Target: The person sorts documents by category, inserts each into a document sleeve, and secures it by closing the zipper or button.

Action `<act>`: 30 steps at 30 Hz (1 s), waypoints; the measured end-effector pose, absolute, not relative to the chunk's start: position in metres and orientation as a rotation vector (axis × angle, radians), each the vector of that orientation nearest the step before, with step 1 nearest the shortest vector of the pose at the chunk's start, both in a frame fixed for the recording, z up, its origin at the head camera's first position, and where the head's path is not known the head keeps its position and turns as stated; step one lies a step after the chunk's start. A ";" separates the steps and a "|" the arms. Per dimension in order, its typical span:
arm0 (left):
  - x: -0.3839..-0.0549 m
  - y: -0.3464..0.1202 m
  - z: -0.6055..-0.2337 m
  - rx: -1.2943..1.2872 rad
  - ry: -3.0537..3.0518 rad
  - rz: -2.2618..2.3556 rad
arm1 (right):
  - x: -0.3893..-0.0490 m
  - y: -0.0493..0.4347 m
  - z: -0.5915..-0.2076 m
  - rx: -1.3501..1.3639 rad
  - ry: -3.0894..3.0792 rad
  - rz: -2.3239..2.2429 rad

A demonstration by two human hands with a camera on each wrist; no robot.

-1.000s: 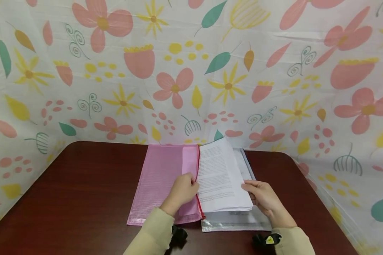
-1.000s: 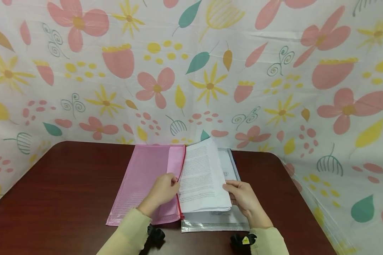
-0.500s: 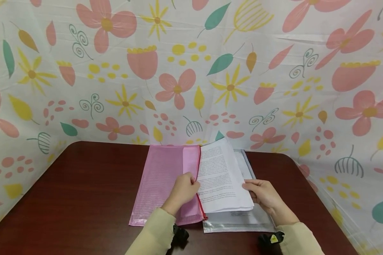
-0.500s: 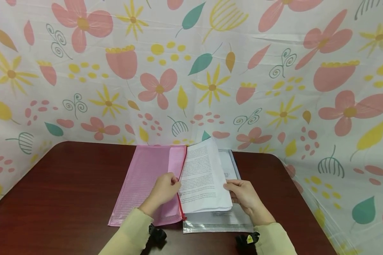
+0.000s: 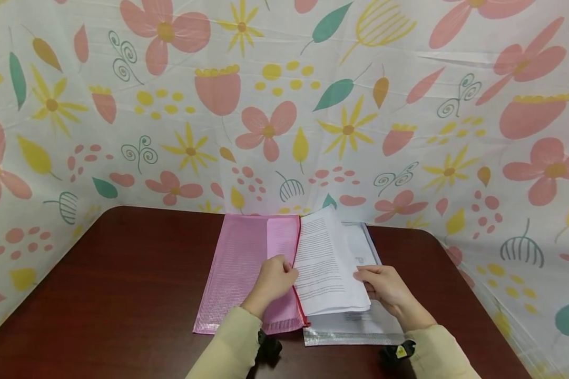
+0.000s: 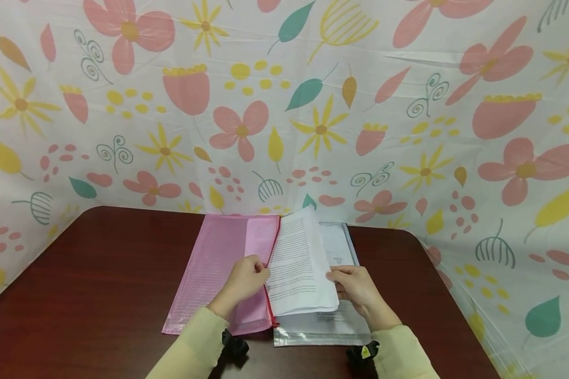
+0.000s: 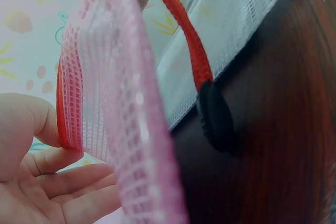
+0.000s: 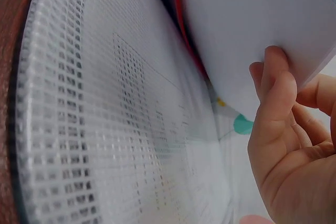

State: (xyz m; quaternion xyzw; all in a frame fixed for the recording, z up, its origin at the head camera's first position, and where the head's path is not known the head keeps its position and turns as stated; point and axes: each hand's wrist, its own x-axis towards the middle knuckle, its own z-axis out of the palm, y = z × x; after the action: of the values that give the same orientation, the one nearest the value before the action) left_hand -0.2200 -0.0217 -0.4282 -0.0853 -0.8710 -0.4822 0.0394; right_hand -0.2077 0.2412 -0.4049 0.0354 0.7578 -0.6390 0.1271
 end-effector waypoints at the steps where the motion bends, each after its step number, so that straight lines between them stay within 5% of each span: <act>1: -0.221 -0.022 -0.429 -0.253 -2.672 -1.480 | -0.209 0.240 -0.405 0.115 2.212 -1.853; 30: -0.223 -0.024 -0.434 -0.286 -2.686 -1.438 | -0.290 0.235 -0.389 0.100 2.460 -1.353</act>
State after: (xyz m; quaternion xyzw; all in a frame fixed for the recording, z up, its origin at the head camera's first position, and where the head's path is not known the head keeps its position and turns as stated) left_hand -0.2232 -0.0241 -0.4337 -0.0934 -0.8771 -0.4694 0.0408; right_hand -0.2904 0.2347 -0.3887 0.0351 0.8635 -0.4751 0.1655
